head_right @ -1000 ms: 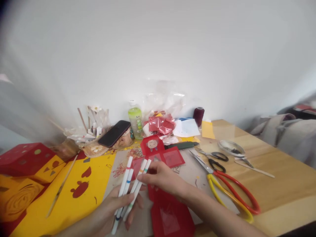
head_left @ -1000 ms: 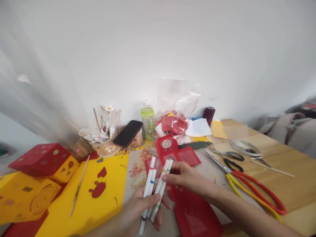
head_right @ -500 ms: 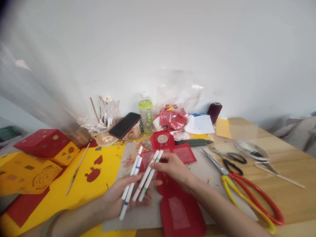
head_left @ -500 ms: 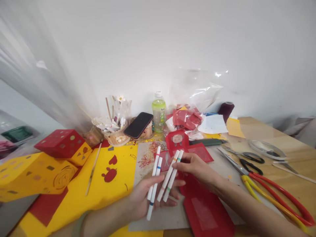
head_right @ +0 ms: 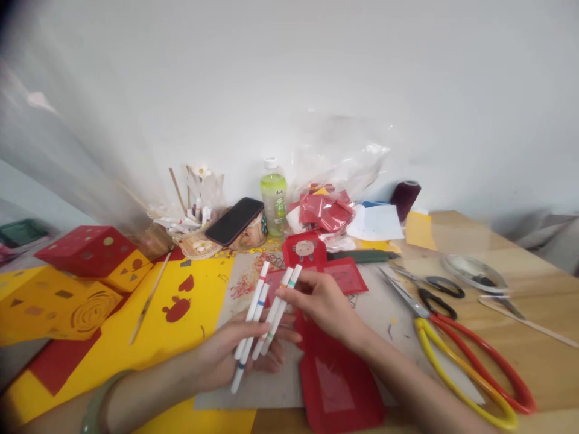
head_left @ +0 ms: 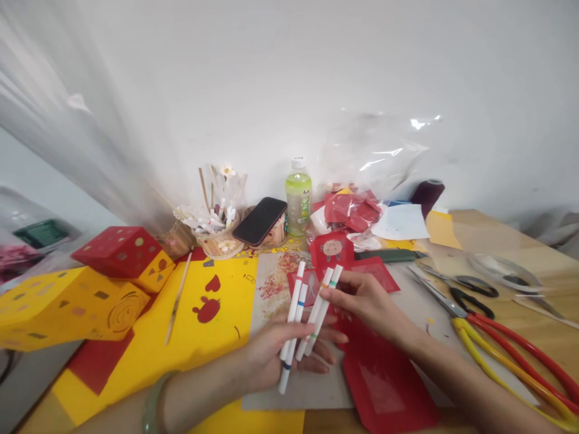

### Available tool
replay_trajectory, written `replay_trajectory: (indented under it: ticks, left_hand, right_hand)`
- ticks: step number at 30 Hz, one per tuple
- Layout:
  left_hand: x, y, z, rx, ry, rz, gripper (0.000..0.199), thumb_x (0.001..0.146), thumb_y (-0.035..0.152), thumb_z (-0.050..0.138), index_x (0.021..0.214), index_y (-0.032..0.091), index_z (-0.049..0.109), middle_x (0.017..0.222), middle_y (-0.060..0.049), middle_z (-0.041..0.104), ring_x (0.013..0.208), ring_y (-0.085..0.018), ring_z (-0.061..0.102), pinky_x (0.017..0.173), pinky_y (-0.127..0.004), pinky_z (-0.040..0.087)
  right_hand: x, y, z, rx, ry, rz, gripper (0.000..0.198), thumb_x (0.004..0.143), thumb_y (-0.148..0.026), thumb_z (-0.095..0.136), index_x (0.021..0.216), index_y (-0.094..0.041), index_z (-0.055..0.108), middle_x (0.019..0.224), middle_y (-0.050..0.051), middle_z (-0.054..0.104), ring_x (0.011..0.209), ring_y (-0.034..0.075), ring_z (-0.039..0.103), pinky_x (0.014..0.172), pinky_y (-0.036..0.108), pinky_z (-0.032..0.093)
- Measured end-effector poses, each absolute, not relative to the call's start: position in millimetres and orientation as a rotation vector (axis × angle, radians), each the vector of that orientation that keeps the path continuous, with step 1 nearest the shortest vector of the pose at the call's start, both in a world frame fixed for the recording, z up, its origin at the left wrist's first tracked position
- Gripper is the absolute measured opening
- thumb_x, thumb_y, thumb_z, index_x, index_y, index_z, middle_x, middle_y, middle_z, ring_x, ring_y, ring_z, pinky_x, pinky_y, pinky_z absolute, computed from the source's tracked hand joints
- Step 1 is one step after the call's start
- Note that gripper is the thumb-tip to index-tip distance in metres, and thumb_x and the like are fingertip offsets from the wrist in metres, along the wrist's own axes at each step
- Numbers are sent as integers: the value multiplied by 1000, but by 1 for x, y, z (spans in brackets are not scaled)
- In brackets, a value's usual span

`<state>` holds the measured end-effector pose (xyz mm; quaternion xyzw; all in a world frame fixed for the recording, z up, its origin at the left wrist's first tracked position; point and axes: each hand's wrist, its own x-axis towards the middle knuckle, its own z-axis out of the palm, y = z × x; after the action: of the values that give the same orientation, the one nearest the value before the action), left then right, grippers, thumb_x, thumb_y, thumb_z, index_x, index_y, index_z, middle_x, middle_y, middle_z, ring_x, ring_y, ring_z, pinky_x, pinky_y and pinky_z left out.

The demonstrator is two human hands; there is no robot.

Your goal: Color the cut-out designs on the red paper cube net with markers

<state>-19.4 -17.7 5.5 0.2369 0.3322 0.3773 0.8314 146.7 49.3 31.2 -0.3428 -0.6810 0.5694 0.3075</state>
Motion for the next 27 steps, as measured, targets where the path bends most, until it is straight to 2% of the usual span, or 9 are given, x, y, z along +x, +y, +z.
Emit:
replay_trajectory:
  ticks: [6,10,14,17,20,23,27]
  left_hand:
    - [-15,-20,3,779,946,1084,32,74,35,64,92,10,58,76,-6,63,53,-8,52,46,-18,44]
    - [-15,-21,-2,902,1081,1074,36,75,48,59,82,12,56,48,3,50,39,-8,45,37,-17,37]
    - [-15,-22,-3,979,1105,995,35,79,49,52,76,14,52,39,4,46,32,-7,41,36,-16,30]
    - [-15,-23,-1,1046,1095,985,34,77,48,54,69,15,48,39,7,40,31,-5,33,34,-16,25]
    - [-15,-24,3,1051,1129,983,28,72,42,61,76,15,51,46,8,41,34,-4,30,34,-16,23]
    - [-14,-24,5,1080,1170,1018,21,70,30,63,83,15,56,55,5,49,42,-6,37,41,-17,30]
    - [-14,-24,7,1131,1175,1092,17,66,23,65,79,15,58,69,0,59,62,-11,51,59,-20,39]
  right_hand:
    - [151,42,30,-1019,-1708,1542,30,81,-44,53,70,-16,49,53,-3,59,38,7,51,39,18,38]
    - [151,35,36,-922,-1624,1640,26,83,-44,50,83,-18,47,59,-2,64,37,8,55,37,18,41]
    - [152,34,41,-912,-1500,1642,25,85,-44,46,84,-20,46,57,-3,64,36,9,55,37,18,40]
    - [152,35,43,-938,-1552,1703,26,82,-43,52,76,-18,48,52,-2,62,35,7,52,35,17,36]
    - [151,35,41,-996,-1657,1747,27,76,-40,60,67,-15,52,47,-4,55,36,5,47,37,15,33]
    - [150,34,38,-1012,-1704,1813,29,78,-42,57,69,-14,57,44,-6,50,37,4,42,39,15,32]
    - [150,34,34,-1011,-1659,1892,30,80,-43,53,70,-15,56,43,-6,51,35,4,41,37,16,30]
